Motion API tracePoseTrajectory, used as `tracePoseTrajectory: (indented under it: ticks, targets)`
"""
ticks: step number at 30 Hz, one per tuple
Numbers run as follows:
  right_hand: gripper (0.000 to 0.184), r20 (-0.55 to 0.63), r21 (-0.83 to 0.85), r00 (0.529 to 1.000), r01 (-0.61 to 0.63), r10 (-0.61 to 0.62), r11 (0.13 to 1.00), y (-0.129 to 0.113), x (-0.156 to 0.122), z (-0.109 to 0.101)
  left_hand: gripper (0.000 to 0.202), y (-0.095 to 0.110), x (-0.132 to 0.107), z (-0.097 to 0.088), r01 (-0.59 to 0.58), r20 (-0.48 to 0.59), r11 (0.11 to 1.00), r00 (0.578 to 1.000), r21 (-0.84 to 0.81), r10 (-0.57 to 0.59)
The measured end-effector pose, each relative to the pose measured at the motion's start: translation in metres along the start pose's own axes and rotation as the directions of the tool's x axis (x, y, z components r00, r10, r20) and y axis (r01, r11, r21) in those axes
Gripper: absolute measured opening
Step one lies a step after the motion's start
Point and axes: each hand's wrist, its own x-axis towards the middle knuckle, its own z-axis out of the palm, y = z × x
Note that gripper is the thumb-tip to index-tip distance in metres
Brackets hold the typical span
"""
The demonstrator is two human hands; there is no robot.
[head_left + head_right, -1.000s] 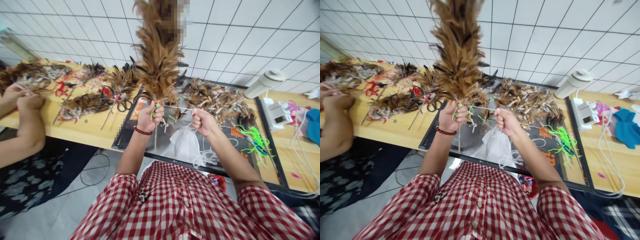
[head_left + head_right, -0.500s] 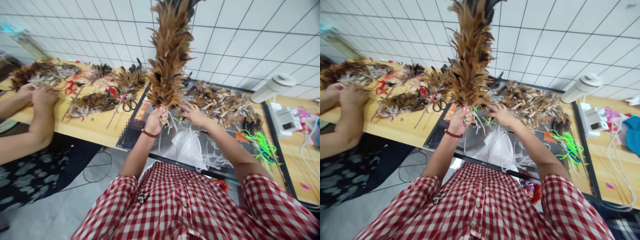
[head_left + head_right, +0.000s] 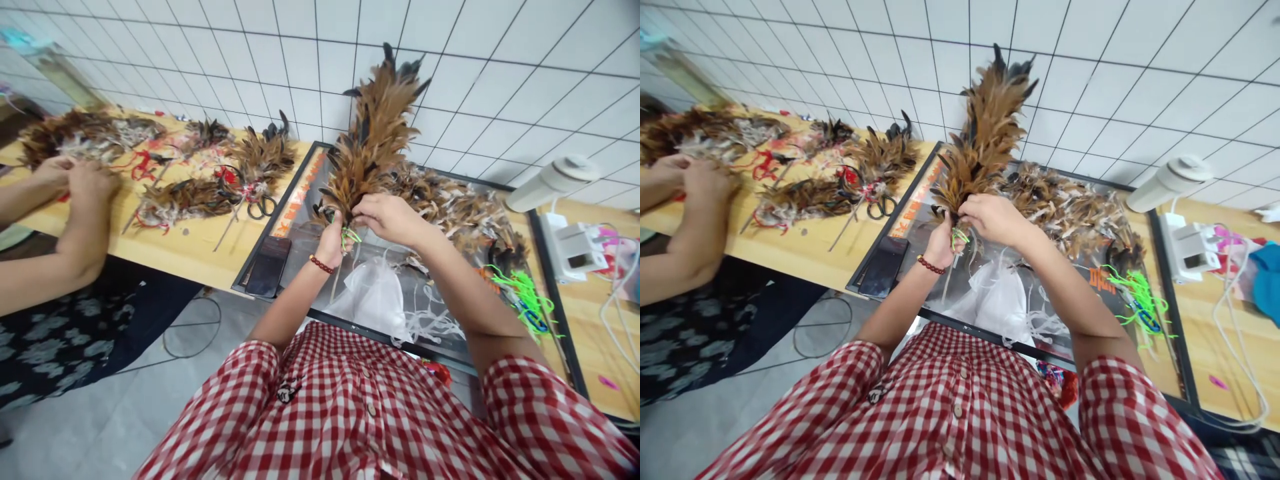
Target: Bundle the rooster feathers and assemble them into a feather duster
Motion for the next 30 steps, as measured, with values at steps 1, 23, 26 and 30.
tracePoseTrajectory:
  ticks: [1,23,26,30]
  targets:
    - [0.030,0.007,-0.011,0.999,-0.045,0.045,0.999,0.002,0.004,0.004,0.053,-0.001,-0.001,0.000,0.003,0.003,1.000,1.000,0.018,-0.003]
    - [0.062,0.379,0.925,0.849,-0.353,0.368,-0.138,-0.009,-0.033,0.071,0.029,0.018,-0.004,-0.011,-0.453,0.137,0.779,0.887,0.433,0.440]
    - [0.052,0.228,0.911,0.840,-0.363,0.492,0.198,-0.011,-0.047,0.035,0.036,0.028,0.005,-0.016,-0.564,0.170,0.484,0.750,0.669,0.639]
    - [0.038,0.079,0.479,0.964,-0.260,0.254,0.839,-0.024,-0.032,-0.025,0.039,0.029,0.007,-0.012,-0.516,0.248,0.306,0.749,0.800,0.615]
